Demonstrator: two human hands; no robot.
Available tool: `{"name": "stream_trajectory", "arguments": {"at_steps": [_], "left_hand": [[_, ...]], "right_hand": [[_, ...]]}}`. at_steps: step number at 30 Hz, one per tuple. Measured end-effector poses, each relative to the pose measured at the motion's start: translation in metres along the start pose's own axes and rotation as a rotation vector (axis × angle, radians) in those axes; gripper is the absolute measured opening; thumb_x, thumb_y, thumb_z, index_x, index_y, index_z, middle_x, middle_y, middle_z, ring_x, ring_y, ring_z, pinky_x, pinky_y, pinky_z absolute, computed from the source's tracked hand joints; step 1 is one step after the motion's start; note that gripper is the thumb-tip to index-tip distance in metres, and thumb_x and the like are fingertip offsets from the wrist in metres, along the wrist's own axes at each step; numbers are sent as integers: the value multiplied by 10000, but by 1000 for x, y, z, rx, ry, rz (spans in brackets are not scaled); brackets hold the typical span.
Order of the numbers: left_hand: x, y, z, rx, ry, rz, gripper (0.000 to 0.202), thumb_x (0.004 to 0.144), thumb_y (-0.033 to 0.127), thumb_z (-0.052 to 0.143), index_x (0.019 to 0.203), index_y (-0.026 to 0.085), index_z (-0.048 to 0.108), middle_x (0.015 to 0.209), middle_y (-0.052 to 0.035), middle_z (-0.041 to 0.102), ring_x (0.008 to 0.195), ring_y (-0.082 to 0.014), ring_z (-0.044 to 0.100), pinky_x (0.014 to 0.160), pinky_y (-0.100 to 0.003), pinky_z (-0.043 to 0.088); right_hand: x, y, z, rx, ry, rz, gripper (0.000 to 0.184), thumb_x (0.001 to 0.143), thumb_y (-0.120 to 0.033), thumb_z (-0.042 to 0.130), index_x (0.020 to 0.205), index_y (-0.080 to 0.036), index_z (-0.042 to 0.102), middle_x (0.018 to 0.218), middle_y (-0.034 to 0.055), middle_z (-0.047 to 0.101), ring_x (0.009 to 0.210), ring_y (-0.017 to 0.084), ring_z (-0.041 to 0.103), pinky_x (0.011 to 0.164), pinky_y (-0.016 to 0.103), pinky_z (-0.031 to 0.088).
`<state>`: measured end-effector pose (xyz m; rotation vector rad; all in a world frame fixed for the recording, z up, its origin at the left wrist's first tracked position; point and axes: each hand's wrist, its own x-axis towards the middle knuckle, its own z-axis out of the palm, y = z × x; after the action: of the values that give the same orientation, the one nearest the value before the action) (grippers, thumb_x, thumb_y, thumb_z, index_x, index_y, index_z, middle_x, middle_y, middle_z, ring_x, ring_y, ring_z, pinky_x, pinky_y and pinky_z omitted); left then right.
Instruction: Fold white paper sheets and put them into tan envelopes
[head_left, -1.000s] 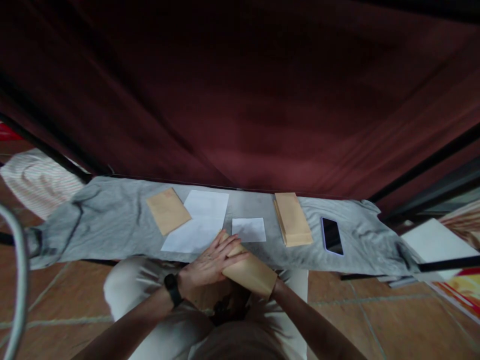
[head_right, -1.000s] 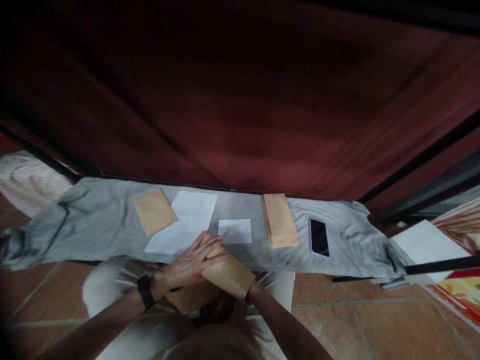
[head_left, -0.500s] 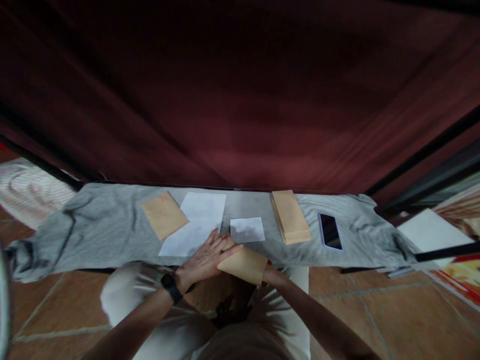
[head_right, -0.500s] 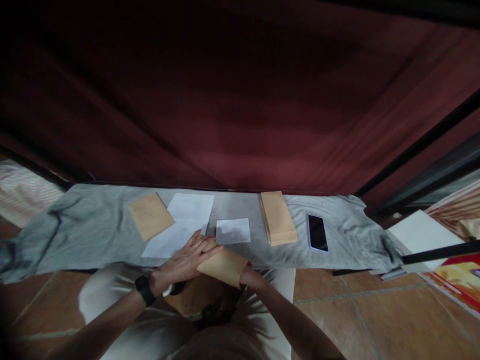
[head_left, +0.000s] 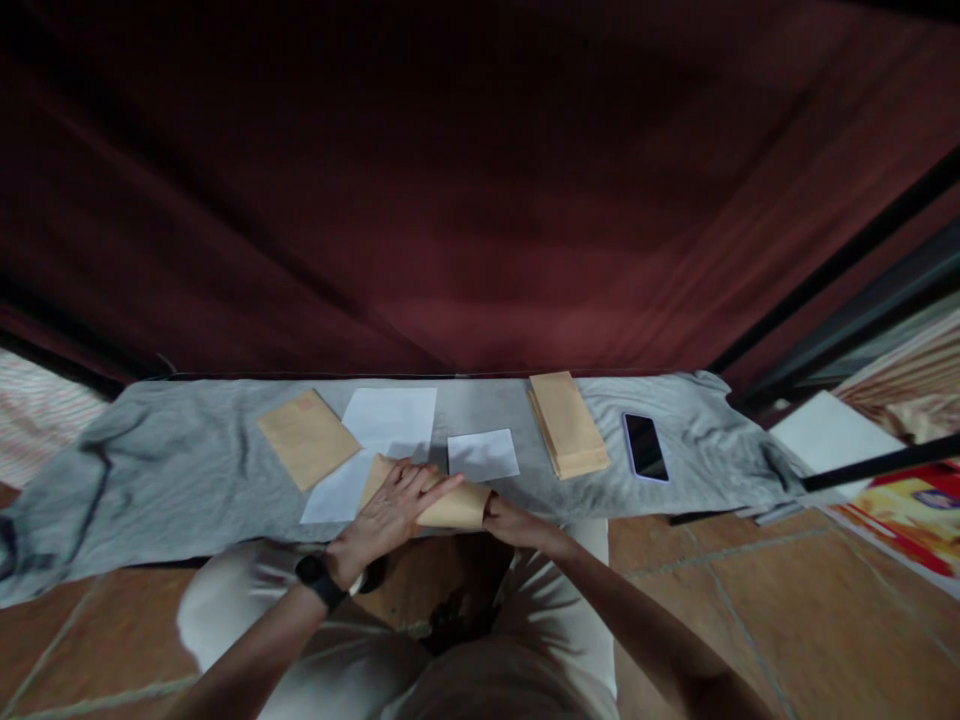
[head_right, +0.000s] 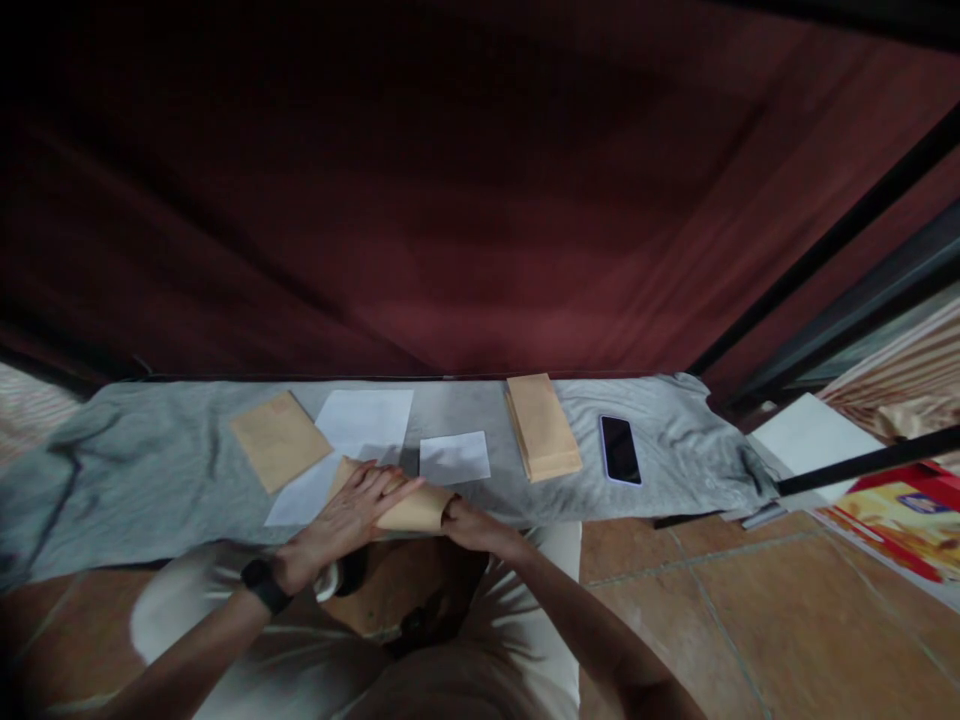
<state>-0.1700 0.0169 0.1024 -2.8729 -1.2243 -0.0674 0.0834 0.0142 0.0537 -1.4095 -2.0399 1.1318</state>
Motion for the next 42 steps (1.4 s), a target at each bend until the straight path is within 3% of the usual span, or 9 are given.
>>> {"name": "stream_trajectory", "arguments": {"at_steps": [3, 8, 13, 17, 22, 28, 34, 37, 42], "left_hand": [[-3, -15, 0, -22, 20, -66, 934, 806, 191, 653, 1582, 332, 154, 1355, -100, 549, 1290, -301, 503, 1146, -485, 270], [-8, -42, 7, -85, 69, -225, 989, 795, 321, 699, 1590, 275, 112, 1347, -118, 549, 1238, -309, 520, 1115, -466, 320], [-8, -57, 22, -133, 52, -310, 998, 784, 336, 694, 1586, 285, 103, 1349, -108, 543, 1258, -307, 507, 1099, -468, 332], [-8, -61, 33, -173, 18, -315, 1022, 766, 339, 703, 1587, 261, 98, 1296, -108, 570, 1227, -300, 534, 1084, -456, 348], [-9, -64, 39, -190, 21, -312, 1035, 756, 364, 712, 1586, 250, 104, 1316, -117, 566, 1235, -309, 527, 1084, -456, 350], [-9, -67, 45, -223, 32, -304, 1045, 738, 396, 725, 1584, 256, 129, 1324, -116, 561, 1246, -315, 516, 1090, -453, 347], [-9, -67, 46, -236, 35, -303, 1060, 736, 388, 726, 1588, 274, 105, 1354, -116, 536, 1279, -312, 489, 1107, -457, 332], [-9, -67, 45, -225, 28, -300, 1077, 736, 378, 732, 1591, 265, 87, 1352, -122, 525, 1285, -312, 478, 1116, -462, 320], [-7, -68, 45, -200, 26, -309, 1091, 734, 390, 738, 1592, 270, 74, 1371, -127, 510, 1296, -330, 462, 1109, -476, 322]], "right_hand": [[4, 15, -2, 107, -81, -56, 280, 893, -135, 530, 1063, -248, 721, 995, -7, 745, 904, 163, 691, 811, 251, 551], [15, 40, -17, 22, 223, 95, 300, 934, -182, 500, 1181, -221, 664, 1085, 62, 732, 941, 189, 695, 883, 304, 536], [30, 49, -29, -293, 425, 263, 342, 962, -262, 541, 1275, -132, 583, 1211, 170, 661, 1096, 253, 645, 963, 354, 504], [43, 47, -23, -442, 445, 342, 492, 905, -371, 665, 1278, -69, 556, 1266, 264, 602, 1189, 346, 582, 989, 435, 484], [55, 41, -11, -463, 428, 405, 572, 844, -326, 738, 1296, -51, 520, 1246, 324, 585, 1119, 399, 619, 895, 462, 520], [60, 40, -13, -391, 447, 485, 463, 836, -269, 723, 1222, -82, 546, 1087, 238, 684, 1026, 332, 675, 859, 383, 525], [54, 49, -24, -278, 419, 419, 64, 861, -233, 634, 906, -187, 637, 956, 114, 713, 916, 248, 690, 810, 307, 516], [45, 57, -32, -197, 449, 392, 67, 871, -250, 582, 894, -201, 622, 911, 82, 697, 876, 232, 675, 767, 298, 524], [25, 73, -41, 267, 572, 326, 224, 853, -302, 493, 999, -184, 615, 892, 60, 668, 753, 201, 640, 601, 279, 553]]}}
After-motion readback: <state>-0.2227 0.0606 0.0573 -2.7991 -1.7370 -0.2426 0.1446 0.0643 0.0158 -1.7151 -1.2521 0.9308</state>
